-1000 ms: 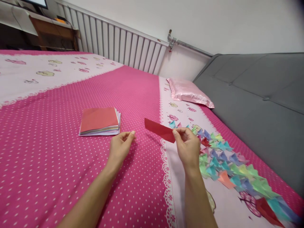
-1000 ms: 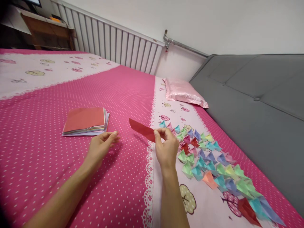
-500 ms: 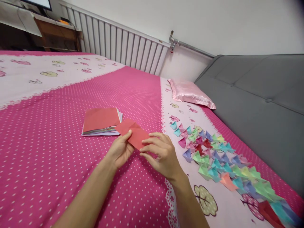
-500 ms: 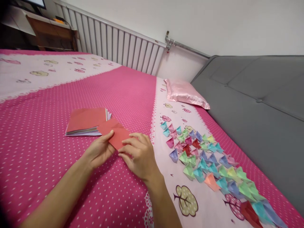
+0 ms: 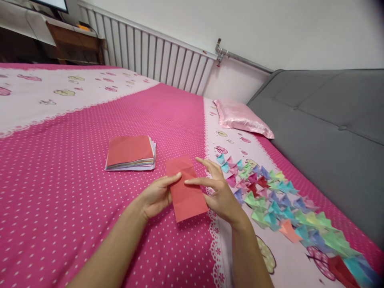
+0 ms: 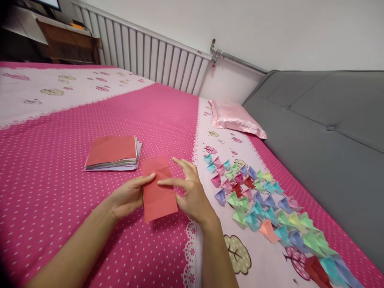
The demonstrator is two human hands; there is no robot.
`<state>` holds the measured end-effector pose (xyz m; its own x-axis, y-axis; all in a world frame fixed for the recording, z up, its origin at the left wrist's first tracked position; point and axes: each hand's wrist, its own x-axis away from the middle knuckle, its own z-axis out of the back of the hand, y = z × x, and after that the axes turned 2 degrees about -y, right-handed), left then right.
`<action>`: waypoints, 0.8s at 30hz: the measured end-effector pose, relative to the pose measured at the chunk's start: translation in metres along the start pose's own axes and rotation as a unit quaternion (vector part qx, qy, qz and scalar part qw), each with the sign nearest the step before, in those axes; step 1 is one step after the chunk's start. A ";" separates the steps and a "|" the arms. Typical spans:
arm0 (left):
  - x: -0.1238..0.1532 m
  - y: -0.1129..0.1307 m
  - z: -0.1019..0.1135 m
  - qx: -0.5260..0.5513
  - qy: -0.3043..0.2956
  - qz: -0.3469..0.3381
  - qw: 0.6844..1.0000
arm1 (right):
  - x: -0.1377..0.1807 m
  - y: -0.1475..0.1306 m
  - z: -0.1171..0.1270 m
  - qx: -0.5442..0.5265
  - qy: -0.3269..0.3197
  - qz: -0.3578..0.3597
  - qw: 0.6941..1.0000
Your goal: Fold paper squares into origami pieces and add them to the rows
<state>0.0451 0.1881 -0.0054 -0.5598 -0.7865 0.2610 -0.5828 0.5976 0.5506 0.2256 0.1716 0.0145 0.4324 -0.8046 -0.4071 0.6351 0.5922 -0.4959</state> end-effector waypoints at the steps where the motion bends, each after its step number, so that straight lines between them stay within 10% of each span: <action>1: 0.000 -0.001 0.000 -0.006 -0.004 0.003 1.000 | 0.000 0.000 -0.001 -0.007 -0.002 0.001 1.000; 18: -0.006 -0.002 0.002 -0.057 0.011 -0.059 0.997 | -0.003 0.005 -0.001 -0.131 0.059 -0.031 0.989; 24: -0.010 -0.005 0.011 -0.180 0.096 -0.167 0.965 | -0.004 -0.001 -0.007 -0.361 0.138 -0.191 0.902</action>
<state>0.0471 0.1950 -0.0189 -0.2369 -0.9606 0.1452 -0.4501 0.2410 0.8598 0.2193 0.1745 0.0112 0.0316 -0.9736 -0.2259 0.0790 0.2277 -0.9705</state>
